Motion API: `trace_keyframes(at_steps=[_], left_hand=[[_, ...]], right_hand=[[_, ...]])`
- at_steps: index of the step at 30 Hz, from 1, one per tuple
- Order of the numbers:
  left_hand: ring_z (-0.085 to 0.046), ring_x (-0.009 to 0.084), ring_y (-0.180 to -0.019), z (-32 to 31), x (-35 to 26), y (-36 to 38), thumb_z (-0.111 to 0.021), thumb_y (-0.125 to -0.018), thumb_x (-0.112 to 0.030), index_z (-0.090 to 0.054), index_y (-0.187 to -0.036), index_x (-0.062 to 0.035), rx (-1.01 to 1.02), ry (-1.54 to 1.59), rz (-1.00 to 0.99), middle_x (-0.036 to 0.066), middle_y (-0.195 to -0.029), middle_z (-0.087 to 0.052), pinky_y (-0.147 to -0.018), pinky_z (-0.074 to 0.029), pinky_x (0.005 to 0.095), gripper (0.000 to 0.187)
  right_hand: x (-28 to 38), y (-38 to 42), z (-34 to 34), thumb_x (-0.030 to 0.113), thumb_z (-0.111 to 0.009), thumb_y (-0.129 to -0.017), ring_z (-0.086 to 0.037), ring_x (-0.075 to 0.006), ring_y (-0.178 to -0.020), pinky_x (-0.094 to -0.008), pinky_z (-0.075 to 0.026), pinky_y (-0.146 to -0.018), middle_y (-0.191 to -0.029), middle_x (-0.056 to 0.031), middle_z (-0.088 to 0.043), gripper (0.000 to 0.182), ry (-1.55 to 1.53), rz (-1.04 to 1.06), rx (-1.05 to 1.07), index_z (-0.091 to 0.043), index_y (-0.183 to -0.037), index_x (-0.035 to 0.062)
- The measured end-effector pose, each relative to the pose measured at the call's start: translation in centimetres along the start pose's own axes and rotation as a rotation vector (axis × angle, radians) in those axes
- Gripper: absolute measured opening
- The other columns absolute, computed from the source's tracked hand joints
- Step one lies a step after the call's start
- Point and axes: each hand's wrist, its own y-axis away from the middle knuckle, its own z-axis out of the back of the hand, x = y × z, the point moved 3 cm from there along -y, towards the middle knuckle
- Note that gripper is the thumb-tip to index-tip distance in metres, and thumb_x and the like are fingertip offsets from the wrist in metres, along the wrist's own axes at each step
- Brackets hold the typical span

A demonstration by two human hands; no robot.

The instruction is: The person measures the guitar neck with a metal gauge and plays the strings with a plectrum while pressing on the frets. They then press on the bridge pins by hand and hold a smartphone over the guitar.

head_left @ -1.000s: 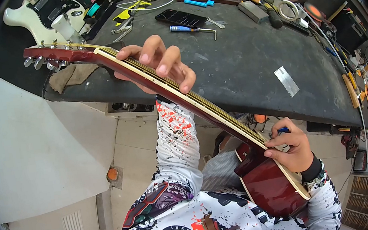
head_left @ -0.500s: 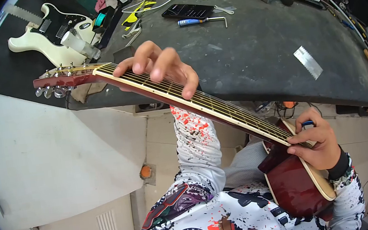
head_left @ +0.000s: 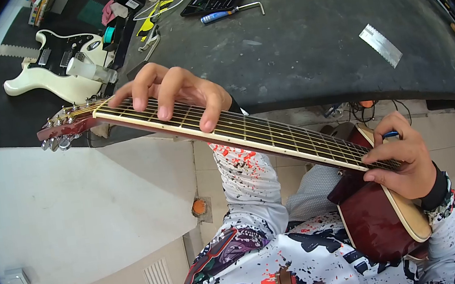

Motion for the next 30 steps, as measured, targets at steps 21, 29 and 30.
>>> trace_keyframes(at_steps=[21,29,30], left_hand=[[-0.043,0.0181,-0.117,-0.8,-0.4,0.7,-0.048,-0.097,-0.035,-0.060,-0.121,-0.0313,-0.130,-0.111,-0.052,0.002,-0.119,-0.045,-0.079,-0.050,0.0643,0.028],[-0.042,0.0142,-0.119,-0.6,-0.4,0.5,-0.047,-0.097,-0.036,-0.060,-0.117,-0.0299,-0.113,-0.057,0.025,-0.001,-0.119,-0.046,-0.085,-0.049,0.0583,0.024],[-0.040,0.0127,-0.120,-1.2,-0.4,0.6,-0.047,-0.098,-0.035,-0.061,-0.116,-0.0298,-0.184,-0.174,0.002,-0.002,-0.119,-0.047,-0.086,-0.048,0.0560,0.023]], right_hand=[[-0.9,0.0,-0.9,0.010,-0.084,-0.061,-0.053,-0.0248,-0.087,-0.0356,-0.044,-0.080,-0.091,-0.0086,-0.055,0.032,-0.104,-0.055,0.035,-0.076,-0.092,0.0079],[-0.8,0.0,-0.9,0.012,-0.084,-0.066,-0.054,-0.0236,-0.086,-0.0340,-0.043,-0.077,-0.092,-0.0072,-0.055,0.029,-0.110,-0.029,0.031,-0.076,-0.094,0.0090],[-0.9,0.0,-0.9,0.012,-0.084,-0.066,-0.054,-0.0236,-0.086,-0.0340,-0.043,-0.077,-0.092,-0.0072,-0.055,0.029,-0.105,-0.045,0.022,-0.076,-0.094,0.0090]])
